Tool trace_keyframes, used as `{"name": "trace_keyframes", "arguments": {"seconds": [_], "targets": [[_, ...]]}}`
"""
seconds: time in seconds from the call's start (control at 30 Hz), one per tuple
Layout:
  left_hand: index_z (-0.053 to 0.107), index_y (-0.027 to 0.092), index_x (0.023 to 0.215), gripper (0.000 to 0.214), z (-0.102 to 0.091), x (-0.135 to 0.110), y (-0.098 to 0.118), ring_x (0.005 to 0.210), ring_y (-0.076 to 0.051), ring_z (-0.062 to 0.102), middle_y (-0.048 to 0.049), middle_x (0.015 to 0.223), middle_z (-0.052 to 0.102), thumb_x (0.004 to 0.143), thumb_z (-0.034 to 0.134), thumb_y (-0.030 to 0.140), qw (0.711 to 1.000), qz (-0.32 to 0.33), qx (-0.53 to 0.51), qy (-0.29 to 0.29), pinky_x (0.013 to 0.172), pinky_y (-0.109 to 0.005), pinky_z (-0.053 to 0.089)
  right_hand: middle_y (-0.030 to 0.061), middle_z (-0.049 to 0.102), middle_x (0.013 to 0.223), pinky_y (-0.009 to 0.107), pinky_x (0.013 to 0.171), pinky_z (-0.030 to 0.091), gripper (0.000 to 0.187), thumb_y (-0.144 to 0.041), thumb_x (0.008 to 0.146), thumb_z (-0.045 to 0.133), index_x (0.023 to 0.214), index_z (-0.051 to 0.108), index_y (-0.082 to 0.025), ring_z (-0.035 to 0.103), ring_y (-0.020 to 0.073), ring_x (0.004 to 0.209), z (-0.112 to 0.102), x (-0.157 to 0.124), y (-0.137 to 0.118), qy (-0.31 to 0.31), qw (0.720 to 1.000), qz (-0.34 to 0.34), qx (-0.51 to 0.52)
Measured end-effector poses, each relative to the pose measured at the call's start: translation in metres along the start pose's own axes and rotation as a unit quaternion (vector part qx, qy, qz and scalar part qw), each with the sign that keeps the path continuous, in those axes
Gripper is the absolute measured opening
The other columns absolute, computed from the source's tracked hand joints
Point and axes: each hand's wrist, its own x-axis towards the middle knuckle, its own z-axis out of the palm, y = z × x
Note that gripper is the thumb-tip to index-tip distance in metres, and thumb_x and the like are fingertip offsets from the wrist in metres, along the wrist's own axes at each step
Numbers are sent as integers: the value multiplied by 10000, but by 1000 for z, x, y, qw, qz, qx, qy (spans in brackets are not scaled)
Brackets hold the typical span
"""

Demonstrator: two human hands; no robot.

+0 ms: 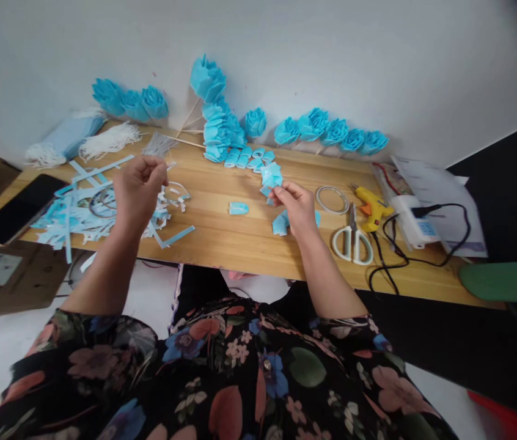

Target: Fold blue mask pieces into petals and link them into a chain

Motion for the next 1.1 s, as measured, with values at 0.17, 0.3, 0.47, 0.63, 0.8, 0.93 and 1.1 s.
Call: {"name": "trace_keyframes", "arguments": {"seconds": [0.17,0.3,0.47,0.63,0.8,0.93,1.1], "targets": [[678,207,709,291,-42,4,-26,646,-165,526,-15,660,633,920,552,365,948,-6,296,-114,651,-325,331,5,718,708,271,615,498,275,-474,749,769,683,706,-214,564,113,606,1,-2,-3,-18,1000,-10,-11],[688,216,770,98,-46,7,-34,719,-191,561,-31,745,655,797,693,309,936,31,333,-108,710,-336,411,12,726,708,278,622,495,248,-450,749,755,690,711,-213,566,120,610,3,-3,-3,-24,999,-12,-19],[732,201,1067,257,-9,-11,4,858,-197,637,-75,1024,730,872,655,351,962,79,220,-145,840,-361,514,6,721,716,282,651,476,212,-402,788,698,686,696,-216,573,128,644,3,-5,-1,-73,996,-15,-49],[744,171,1157,434,48,-24,40,1000,-201,683,-113,1164,755,959,569,515,956,53,54,-283,841,-298,528,3,699,721,292,653,426,219,-382,836,647,738,728,-203,553,130,647,0,-8,-2,-133,985,-33,-106],[777,170,1003,318,84,-17,38,884,-179,685,-78,1014,780,925,630,441,946,15,2,-324,753,-271,511,2,722,731,295,659,437,215,-371,849,644,757,742,-203,579,143,662,1,-9,-7,-160,976,-43,-139],[731,165,781,166,94,-15,36,622,-122,567,-13,679,677,855,674,302,954,-12,-13,-299,576,-248,404,14,792,895,362,850,539,210,-405,864,670,905,792,-239,707,206,872,0,-9,-5,-145,983,-39,-107],[693,172,689,182,95,-17,39,558,-109,512,-1,592,619,839,677,273,966,-21,-25,-256,547,-251,371,47,797,1120,429,1010,555,432,-578,870,692,1177,759,-281,726,239,1104,1,-7,2,-92,995,-28,-12]]}}
